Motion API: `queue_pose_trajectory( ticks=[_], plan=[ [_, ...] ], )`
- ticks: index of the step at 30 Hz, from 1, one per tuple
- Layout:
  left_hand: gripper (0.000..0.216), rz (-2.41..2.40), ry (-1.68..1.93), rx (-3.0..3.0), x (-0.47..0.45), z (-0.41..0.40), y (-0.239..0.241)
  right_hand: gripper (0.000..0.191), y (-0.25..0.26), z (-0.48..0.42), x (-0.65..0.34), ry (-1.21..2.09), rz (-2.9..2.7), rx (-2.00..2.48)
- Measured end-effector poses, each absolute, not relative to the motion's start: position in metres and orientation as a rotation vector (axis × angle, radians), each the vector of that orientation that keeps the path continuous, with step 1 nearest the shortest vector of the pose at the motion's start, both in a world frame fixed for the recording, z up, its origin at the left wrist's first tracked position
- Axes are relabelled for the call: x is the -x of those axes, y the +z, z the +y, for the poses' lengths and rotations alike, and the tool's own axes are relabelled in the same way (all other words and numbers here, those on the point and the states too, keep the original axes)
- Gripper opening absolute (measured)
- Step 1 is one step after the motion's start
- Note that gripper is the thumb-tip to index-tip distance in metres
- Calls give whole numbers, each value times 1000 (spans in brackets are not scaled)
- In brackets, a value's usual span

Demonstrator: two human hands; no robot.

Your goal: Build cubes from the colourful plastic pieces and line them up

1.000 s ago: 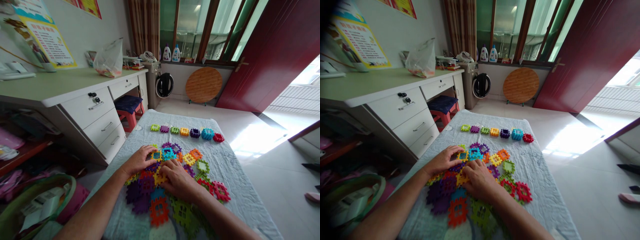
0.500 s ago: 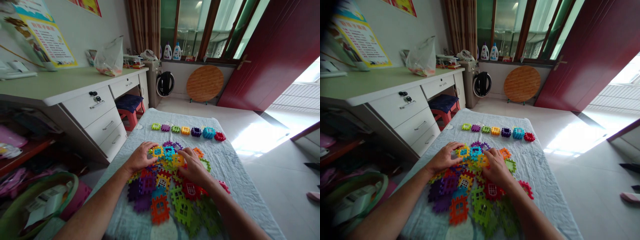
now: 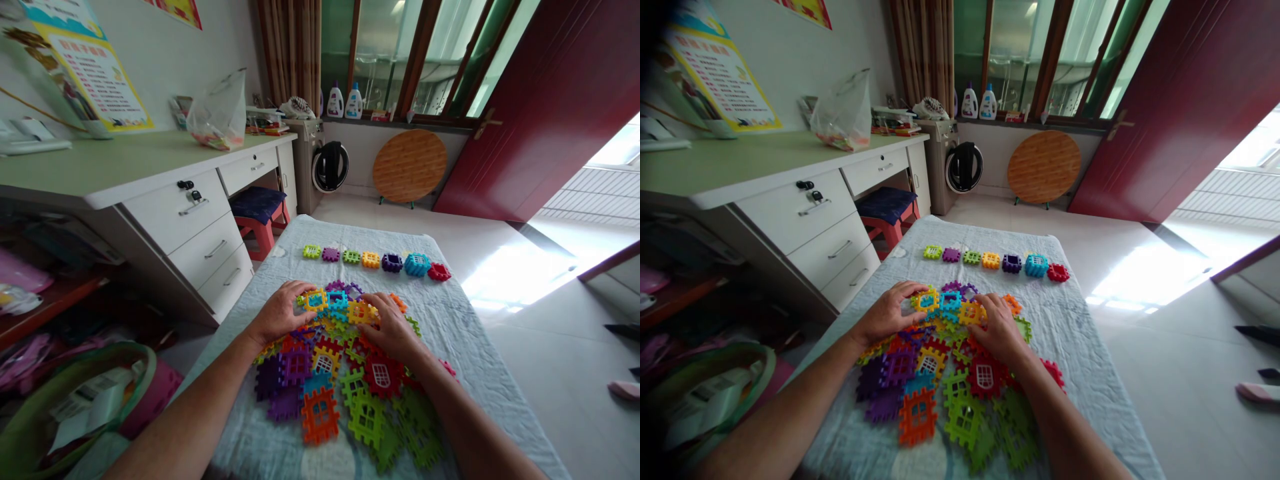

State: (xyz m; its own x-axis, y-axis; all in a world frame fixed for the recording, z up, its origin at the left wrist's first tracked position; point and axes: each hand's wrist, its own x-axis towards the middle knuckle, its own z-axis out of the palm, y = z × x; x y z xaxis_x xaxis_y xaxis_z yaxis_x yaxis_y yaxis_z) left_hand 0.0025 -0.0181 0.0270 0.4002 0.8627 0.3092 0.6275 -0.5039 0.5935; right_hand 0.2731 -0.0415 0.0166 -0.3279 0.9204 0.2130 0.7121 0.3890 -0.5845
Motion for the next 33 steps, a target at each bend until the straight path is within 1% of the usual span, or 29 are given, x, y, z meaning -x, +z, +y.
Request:
queue_pose_trajectory(
  ticks=[10,13,18,20,23,26,29,33],
  plan=[
    [47,1242,831,-2286,-7,-21,27,47,13,-40,-274,477,-2174,1345],
    [49,1242,816,-2265,-8,-22,27,42,18,-42,-271,472,-2147,1331],
    [50,1221,832,-2241,-10,-21,27,27,26,-38,-279,450,-2100,1332],
    [47,1219,885,-2230,-10,-21,25,24,27,-35,-287,417,-2030,1386],
    [35,1262,973,-2201,-8,-18,22,23,29,-32,-294,383,-1959,1441],
    [29,1358,1023,-2161,-5,-14,16,21,36,-31,-284,404,-2036,1398],
    [28,1462,1052,-2115,0,-7,11,26,45,-31,-256,461,-2259,1254],
    [29,1529,1064,-2026,9,-1,9,46,52,-26,-215,420,-2521,1168]
  ],
)
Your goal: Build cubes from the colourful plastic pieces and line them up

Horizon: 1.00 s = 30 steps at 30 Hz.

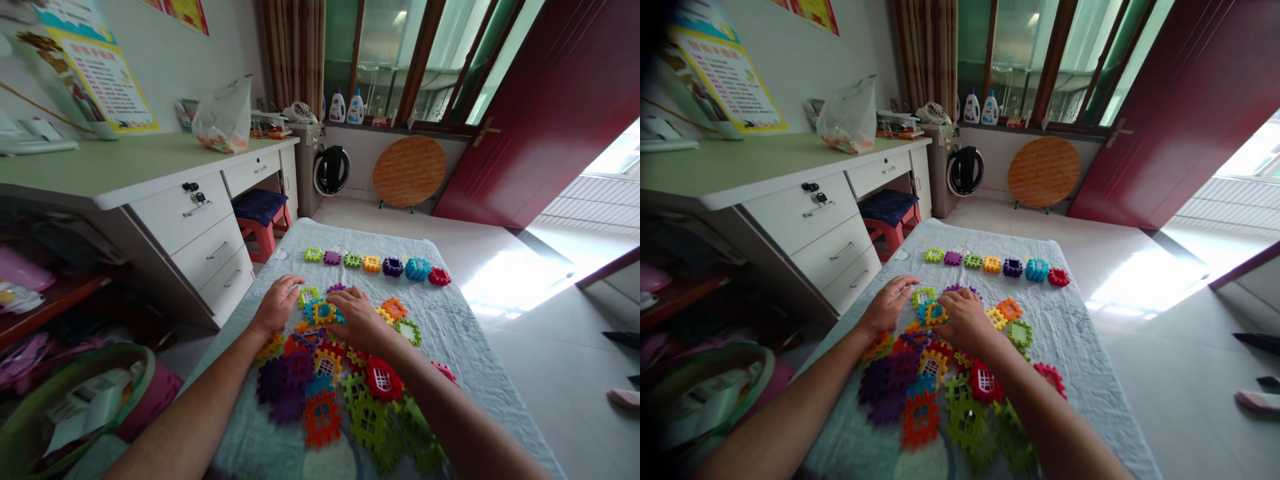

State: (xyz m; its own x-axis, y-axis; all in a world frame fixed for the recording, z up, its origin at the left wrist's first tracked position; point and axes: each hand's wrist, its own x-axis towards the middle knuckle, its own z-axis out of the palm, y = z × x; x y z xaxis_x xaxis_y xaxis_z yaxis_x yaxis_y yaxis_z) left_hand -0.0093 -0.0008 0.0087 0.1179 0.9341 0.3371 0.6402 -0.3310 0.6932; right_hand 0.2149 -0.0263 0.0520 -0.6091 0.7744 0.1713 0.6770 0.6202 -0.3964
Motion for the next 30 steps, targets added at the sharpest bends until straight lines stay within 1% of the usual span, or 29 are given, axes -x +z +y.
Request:
queue_pose_trajectory(
  ticks=[2,6,8,10,13,17,22,30],
  plan=[
    [30,1518,1054,-1980,15,1,9,48,51,-22,-200,371,-2591,1214],
    [33,1521,1026,-1851,26,3,9,45,45,-16,-189,324,-2660,1287],
    [34,1522,1005,-1792,28,4,8,48,45,-13,-192,338,-2640,1252],
    [35,1523,992,-1765,30,5,8,51,47,-9,-201,375,-2562,1184],
    [37,1542,974,-1770,32,5,9,48,55,1,-228,433,-2353,1132],
    [34,1540,923,-1816,35,5,8,49,60,5,-267,521,-2179,1243],
    [29,1500,906,-1869,36,6,2,47,49,-13,-277,593,-2313,1278],
    [26,1500,892,-1934,36,6,-2,47,35,-18,-265,531,-2488,1263]
  ],
)
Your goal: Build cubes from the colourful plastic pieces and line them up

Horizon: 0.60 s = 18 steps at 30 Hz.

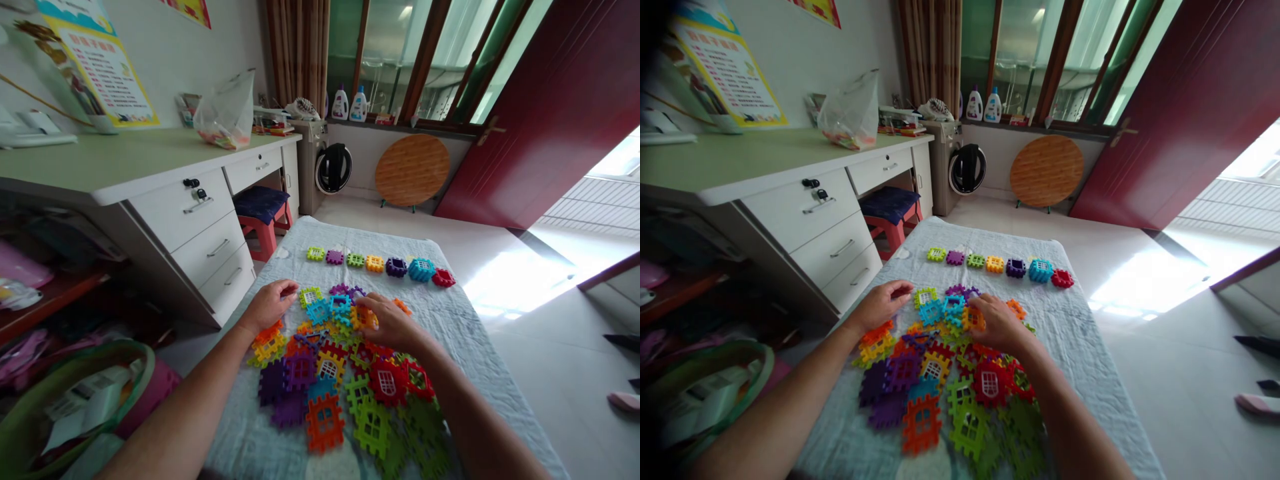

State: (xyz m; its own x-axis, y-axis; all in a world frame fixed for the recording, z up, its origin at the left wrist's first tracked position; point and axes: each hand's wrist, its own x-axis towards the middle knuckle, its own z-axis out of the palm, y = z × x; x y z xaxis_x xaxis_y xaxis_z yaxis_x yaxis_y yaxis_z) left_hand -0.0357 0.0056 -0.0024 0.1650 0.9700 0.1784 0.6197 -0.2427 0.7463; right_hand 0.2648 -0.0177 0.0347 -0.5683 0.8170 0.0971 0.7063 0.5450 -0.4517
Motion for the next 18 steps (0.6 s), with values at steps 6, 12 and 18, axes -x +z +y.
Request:
queue_pose_trajectory(
  ticks=[6,12,18],
  plan=[
    [26,1502,886,-1958,36,6,-1,45,27,-14,-261,502,-2497,1277],
    [24,1502,887,-1967,34,5,1,42,37,-20,-260,505,-2409,1299],
    [24,1494,890,-1966,35,5,2,48,53,26,-290,328,-2335,1540]
  ],
)
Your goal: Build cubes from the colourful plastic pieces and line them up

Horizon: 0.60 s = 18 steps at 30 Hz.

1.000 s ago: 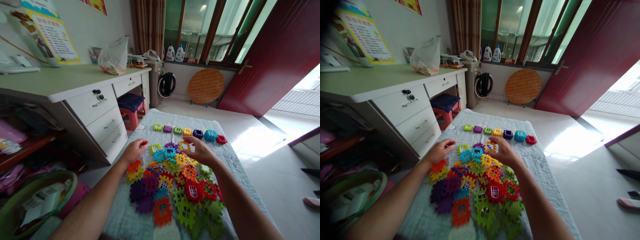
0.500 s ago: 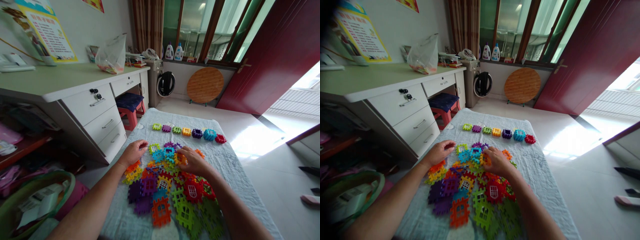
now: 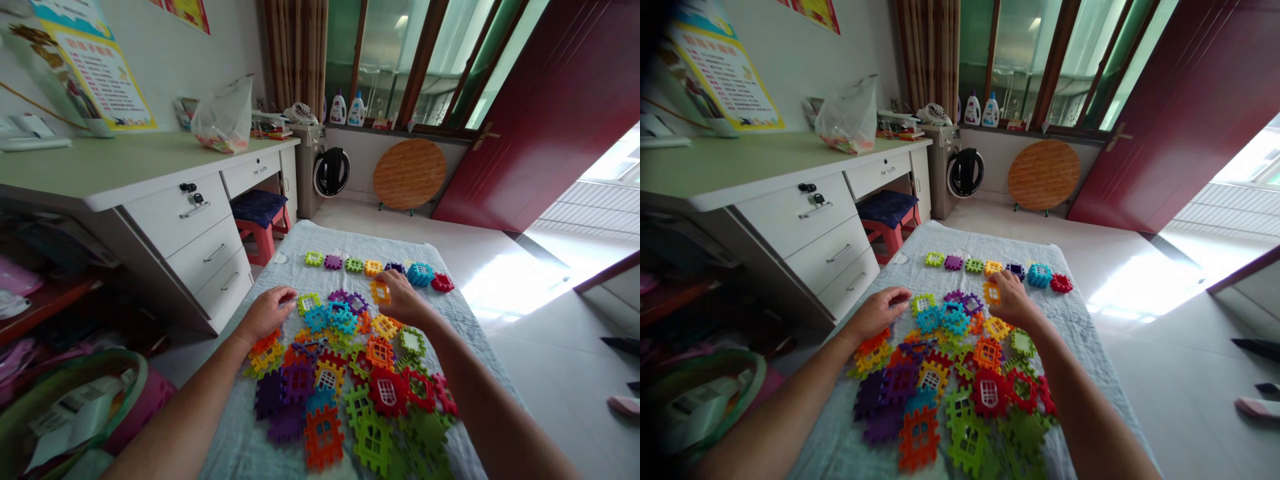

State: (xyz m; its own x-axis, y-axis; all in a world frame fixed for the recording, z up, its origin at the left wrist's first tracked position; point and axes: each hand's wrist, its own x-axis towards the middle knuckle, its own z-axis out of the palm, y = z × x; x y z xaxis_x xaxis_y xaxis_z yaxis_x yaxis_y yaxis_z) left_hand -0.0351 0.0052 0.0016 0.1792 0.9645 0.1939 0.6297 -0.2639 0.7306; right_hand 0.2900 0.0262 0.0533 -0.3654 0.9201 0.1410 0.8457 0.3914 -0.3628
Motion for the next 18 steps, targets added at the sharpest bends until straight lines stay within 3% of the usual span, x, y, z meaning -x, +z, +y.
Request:
queue_pose_trajectory(
  ticks=[7,18],
  plan=[
    [23,1485,864,-1971,34,4,6,51,59,110,-296,29,-2326,1903],
    [23,1481,840,-2002,37,6,3,55,48,142,-289,79,-2551,1952]
  ],
)
